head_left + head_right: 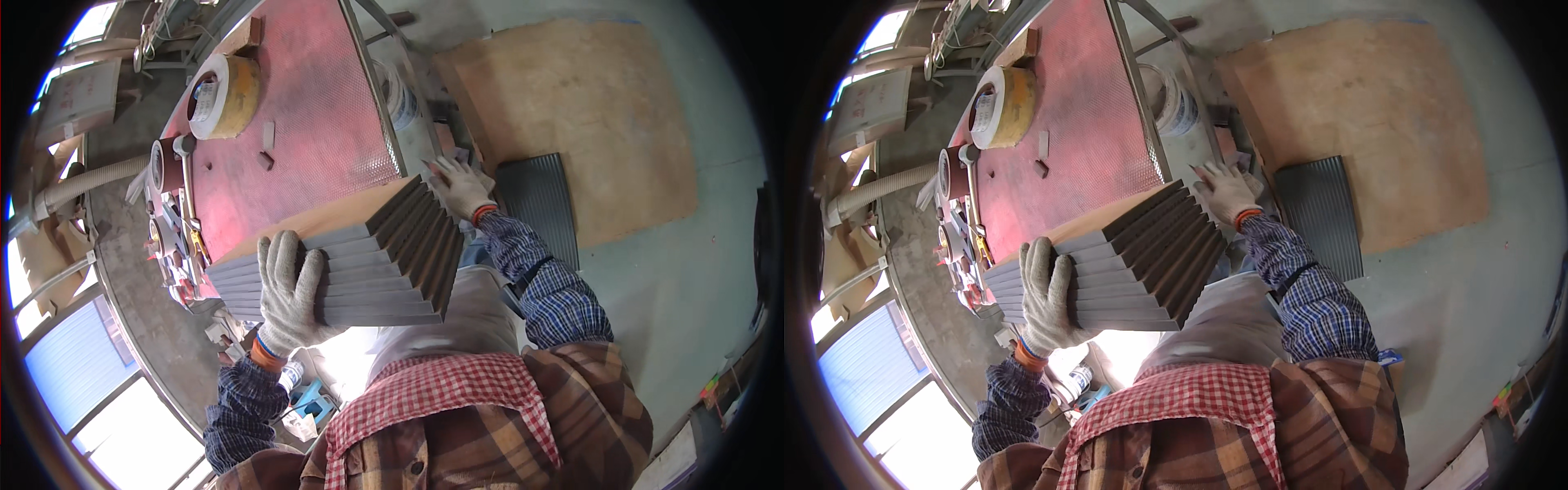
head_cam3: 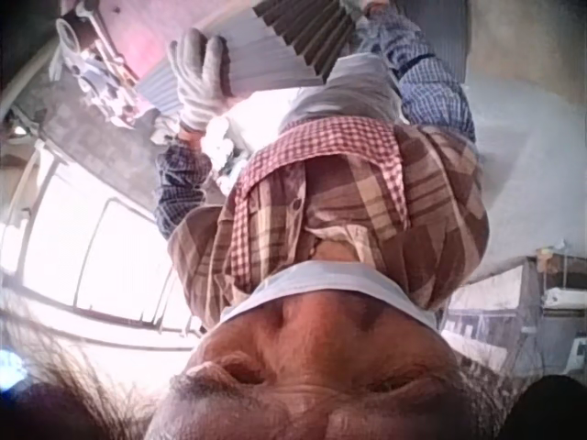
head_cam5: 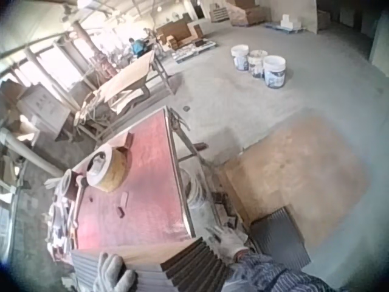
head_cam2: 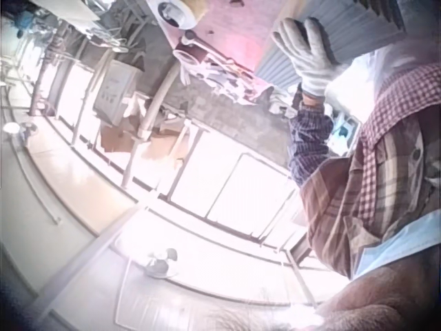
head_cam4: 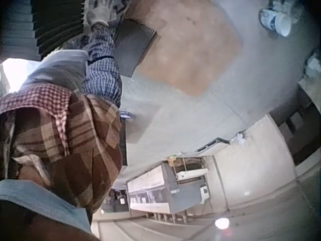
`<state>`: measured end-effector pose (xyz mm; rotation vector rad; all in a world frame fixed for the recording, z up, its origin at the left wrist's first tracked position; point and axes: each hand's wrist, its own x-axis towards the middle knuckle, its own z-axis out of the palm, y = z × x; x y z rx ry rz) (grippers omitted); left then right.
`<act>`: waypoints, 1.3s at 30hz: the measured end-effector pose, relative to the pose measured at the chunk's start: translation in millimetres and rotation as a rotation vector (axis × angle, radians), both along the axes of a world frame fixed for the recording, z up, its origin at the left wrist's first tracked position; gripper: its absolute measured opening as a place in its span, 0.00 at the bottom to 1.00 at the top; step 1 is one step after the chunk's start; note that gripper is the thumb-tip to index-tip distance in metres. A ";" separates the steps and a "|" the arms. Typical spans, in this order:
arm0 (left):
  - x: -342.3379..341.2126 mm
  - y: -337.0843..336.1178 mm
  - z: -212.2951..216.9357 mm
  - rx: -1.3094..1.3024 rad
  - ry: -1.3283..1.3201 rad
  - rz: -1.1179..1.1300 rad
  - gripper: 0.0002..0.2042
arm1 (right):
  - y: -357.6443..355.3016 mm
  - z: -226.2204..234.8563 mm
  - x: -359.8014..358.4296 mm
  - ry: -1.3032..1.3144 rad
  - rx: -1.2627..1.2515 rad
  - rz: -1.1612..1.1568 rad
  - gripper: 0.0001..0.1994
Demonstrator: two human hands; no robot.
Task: Sanding the edges and surfaces of black corrugated furniture panels using sandpaper.
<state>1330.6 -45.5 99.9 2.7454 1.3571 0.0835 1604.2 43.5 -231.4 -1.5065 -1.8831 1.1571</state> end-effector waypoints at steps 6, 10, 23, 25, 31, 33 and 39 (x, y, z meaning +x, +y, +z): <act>-1.4 -1.6 -1.4 -0.036 0.003 0.056 0.59 | -15.8 89.4 -0.4 0.607 -0.710 -0.122 0.27; -0.7 0.4 3.6 -0.037 0.016 0.043 0.63 | -38.7 199.9 12.5 0.854 -0.063 0.132 0.29; 0.5 8.2 2.8 0.018 0.036 0.001 0.63 | -10.9 173.0 5.8 0.715 -0.757 -0.035 0.29; 0.0 9.2 0.0 0.038 0.035 -0.005 0.62 | -45.8 203.4 14.1 0.981 -0.163 0.190 0.31; 0.4 9.0 -1.8 0.023 0.021 0.023 0.62 | -58.9 193.9 41.6 0.861 -0.477 0.078 0.27; 0.9 8.9 -0.9 0.023 0.022 0.021 0.61 | -54.2 184.8 44.3 0.794 -0.805 -0.156 0.26; 1.9 9.2 0.4 0.021 0.053 0.018 0.61 | -103.0 222.5 49.4 0.927 0.061 0.176 0.30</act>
